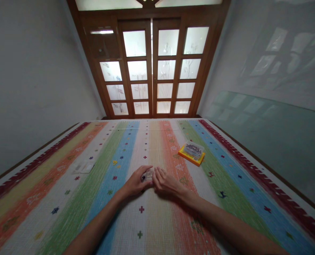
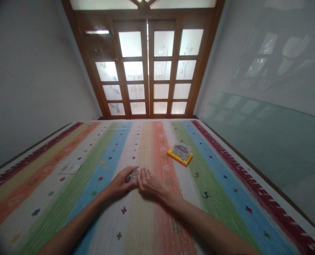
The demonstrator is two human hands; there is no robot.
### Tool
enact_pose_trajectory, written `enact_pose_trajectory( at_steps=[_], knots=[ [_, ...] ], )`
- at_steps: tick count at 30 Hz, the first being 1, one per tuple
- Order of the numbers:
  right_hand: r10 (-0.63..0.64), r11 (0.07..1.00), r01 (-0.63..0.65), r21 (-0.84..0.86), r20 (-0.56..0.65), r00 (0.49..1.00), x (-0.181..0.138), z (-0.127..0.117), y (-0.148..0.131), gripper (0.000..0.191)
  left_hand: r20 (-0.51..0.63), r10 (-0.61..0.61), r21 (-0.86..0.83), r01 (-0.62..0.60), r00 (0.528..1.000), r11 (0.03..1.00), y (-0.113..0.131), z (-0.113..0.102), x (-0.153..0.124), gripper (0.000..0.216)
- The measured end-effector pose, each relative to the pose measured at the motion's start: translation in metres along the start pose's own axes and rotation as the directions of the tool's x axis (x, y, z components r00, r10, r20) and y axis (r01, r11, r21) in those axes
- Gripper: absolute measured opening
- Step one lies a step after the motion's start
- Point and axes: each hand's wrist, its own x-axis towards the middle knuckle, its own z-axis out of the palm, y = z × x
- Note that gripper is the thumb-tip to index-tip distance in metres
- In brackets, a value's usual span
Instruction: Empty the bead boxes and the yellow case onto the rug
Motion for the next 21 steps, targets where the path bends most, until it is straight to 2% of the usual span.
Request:
enact_pose_trajectory(
  at_steps=[7,14,21],
  knots=[
    [0.043,0.999,-0.043,0.014,0.003,0.999,0.002,-0.001,-0.006,0.046,-0.052,-0.054,-0.125,0.047,0.997,0.991,-0.012,0.005,-0.001,0.066],
    [0.032,0.997,-0.034,0.068,0.029,0.999,0.007,-0.004,-0.001,0.044,-0.055,-0.097,-0.216,0.083,0.994,0.973,-0.007,0.007,0.001,0.064],
    [0.049,0.999,-0.049,-0.021,-0.006,0.999,0.006,-0.002,-0.006,0.041,-0.099,-0.099,-0.224,0.075,0.990,0.972,-0.011,0.013,-0.002,0.066]
  ],
)
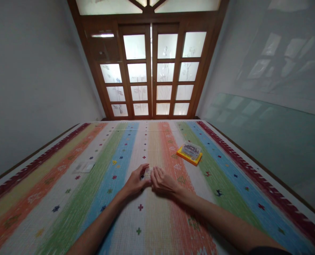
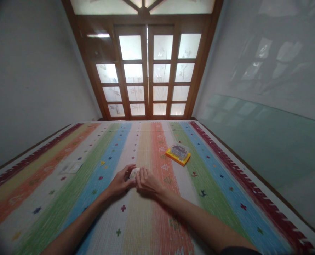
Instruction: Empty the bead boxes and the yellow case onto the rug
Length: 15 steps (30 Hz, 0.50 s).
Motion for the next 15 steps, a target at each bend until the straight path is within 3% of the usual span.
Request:
enact_pose_trajectory(
  at_steps=[15],
  knots=[
    [0.034,0.999,-0.031,-0.044,0.064,0.997,0.002,-0.006,-0.011,0.042,-0.032,0.051,0.056,-0.049,0.998,0.997,-0.005,0.004,-0.006,0.060]
  ],
)
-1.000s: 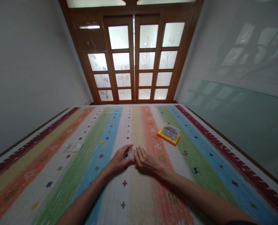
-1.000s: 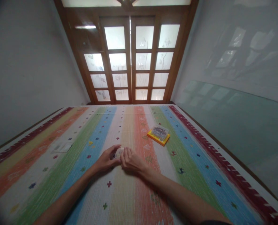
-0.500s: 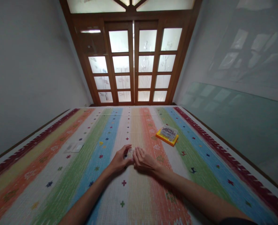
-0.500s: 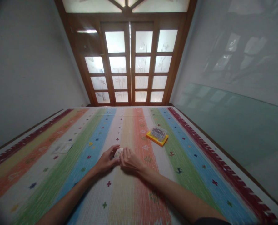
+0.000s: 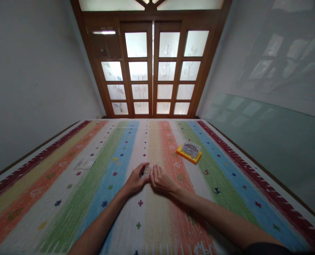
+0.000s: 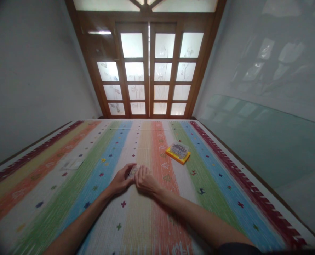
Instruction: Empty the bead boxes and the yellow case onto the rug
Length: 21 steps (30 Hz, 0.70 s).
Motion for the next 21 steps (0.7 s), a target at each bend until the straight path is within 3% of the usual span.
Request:
enact_pose_trajectory(
  at_steps=[14,21],
  knots=[
    [-0.009,0.997,-0.008,0.076,0.219,0.976,0.014,-0.018,0.009,0.044,-0.013,0.072,0.085,-0.070,0.997,0.994,0.005,0.001,0.002,0.049],
    [-0.025,0.957,-0.078,0.281,0.347,0.938,0.023,-0.033,0.030,0.034,-0.009,0.010,0.093,-0.009,1.000,0.996,0.003,0.001,-0.001,0.064]
  ],
)
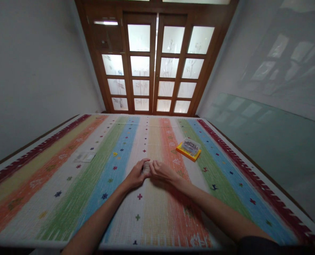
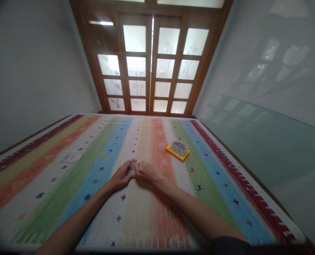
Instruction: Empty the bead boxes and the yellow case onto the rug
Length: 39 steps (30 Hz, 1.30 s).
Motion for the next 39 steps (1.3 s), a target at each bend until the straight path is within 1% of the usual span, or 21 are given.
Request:
enact_pose_trajectory(
  at_steps=[3,5,7,8,9,10,11,13,14,15,16,18,21,25,27,29,32,36,37,39],
  knots=[
    [0.046,0.996,-0.045,0.081,-0.015,0.999,-0.001,-0.008,0.017,0.026,0.026,-0.039,-0.070,0.041,0.999,0.997,0.002,-0.001,-0.001,0.079],
    [0.145,0.974,-0.136,0.182,-0.034,0.989,-0.003,-0.010,0.029,0.025,0.046,-0.022,-0.146,0.029,0.999,0.989,0.003,-0.002,-0.001,0.089],
    [0.262,0.905,-0.220,0.365,-0.069,0.963,-0.004,-0.010,0.040,0.023,0.053,0.007,-0.206,0.004,0.999,0.979,0.005,-0.002,-0.003,0.091],
    [0.316,0.836,-0.233,0.496,-0.088,0.945,-0.004,-0.008,0.045,0.023,0.052,0.019,-0.222,-0.007,0.998,0.975,0.005,-0.002,-0.004,0.090],
    [0.370,0.726,-0.224,0.651,-0.095,0.924,-0.004,-0.007,0.049,0.022,0.044,0.025,-0.234,-0.014,0.999,0.972,0.005,-0.002,-0.006,0.088],
    [0.415,0.579,-0.190,0.793,-0.086,0.906,-0.003,-0.005,0.052,0.021,0.031,0.029,-0.245,-0.021,0.999,0.969,0.006,-0.002,-0.007,0.086],
    [0.445,0.420,-0.147,0.896,-0.061,0.894,-0.002,-0.003,0.054,0.022,0.011,0.031,-0.257,-0.027,0.999,0.966,0.006,-0.002,-0.009,0.084],
    [0.477,0.120,-0.089,0.989,0.021,0.879,0.000,0.000,0.058,0.024,-0.009,0.021,-0.285,-0.022,1.000,0.958,0.008,-0.002,-0.012,0.077],
    [0.484,0.007,-0.077,0.997,0.064,0.872,0.001,0.001,0.059,0.026,-0.008,0.007,-0.297,-0.009,1.000,0.955,0.009,-0.003,-0.013,0.071],
    [0.487,-0.079,-0.072,0.994,0.101,0.868,0.002,0.001,0.059,0.028,-0.001,-0.008,-0.302,0.007,1.000,0.953,0.010,-0.004,-0.014,0.065],
    [0.484,-0.145,-0.074,0.987,0.136,0.865,0.003,0.001,0.060,0.030,0.008,-0.024,-0.301,0.026,1.000,0.953,0.012,-0.006,-0.014,0.061],
    [0.459,-0.234,-0.095,0.968,0.196,0.867,0.004,0.000,0.061,0.032,0.033,-0.055,-0.293,0.063,0.998,0.954,0.015,-0.010,-0.013,0.057],
    [0.396,-0.324,-0.154,0.933,0.282,0.874,0.004,-0.001,0.062,0.032,0.077,-0.061,-0.309,0.082,0.995,0.948,0.017,-0.017,-0.011,0.059],
    [0.357,-0.415,-0.189,0.890,0.350,0.866,0.004,-0.002,0.062,0.031,0.096,-0.085,-0.312,0.112,0.992,0.944,0.018,-0.023,-0.009,0.050],
    [0.342,-0.457,-0.188,0.870,0.366,0.866,0.005,-0.004,0.060,0.030,0.104,-0.112,-0.342,0.141,0.988,0.929,0.018,-0.024,-0.009,0.057],
    [0.320,-0.490,-0.188,0.852,0.375,0.870,0.007,-0.007,0.058,0.031,0.143,-0.128,-0.401,0.176,0.981,0.899,0.018,-0.024,-0.009,0.072],
    [0.286,-0.500,-0.205,0.842,0.383,0.878,0.015,-0.011,0.054,0.032,0.201,-0.127,-0.453,0.207,0.971,0.867,0.019,-0.026,-0.010,0.084],
    [0.262,-0.484,-0.229,0.845,0.389,0.883,0.025,-0.014,0.046,0.034,0.227,-0.159,-0.451,0.248,0.961,0.857,0.019,-0.037,-0.015,0.094],
    [0.273,-0.481,-0.214,0.850,0.377,0.885,0.027,-0.014,0.045,0.033,0.216,-0.182,-0.436,0.261,0.959,0.861,0.018,-0.042,-0.017,0.096],
    [0.313,-0.477,-0.162,0.864,0.339,0.887,0.029,-0.013,0.043,0.028,0.149,-0.232,-0.387,0.273,0.961,0.881,0.016,-0.055,-0.020,0.096]
  ],
)
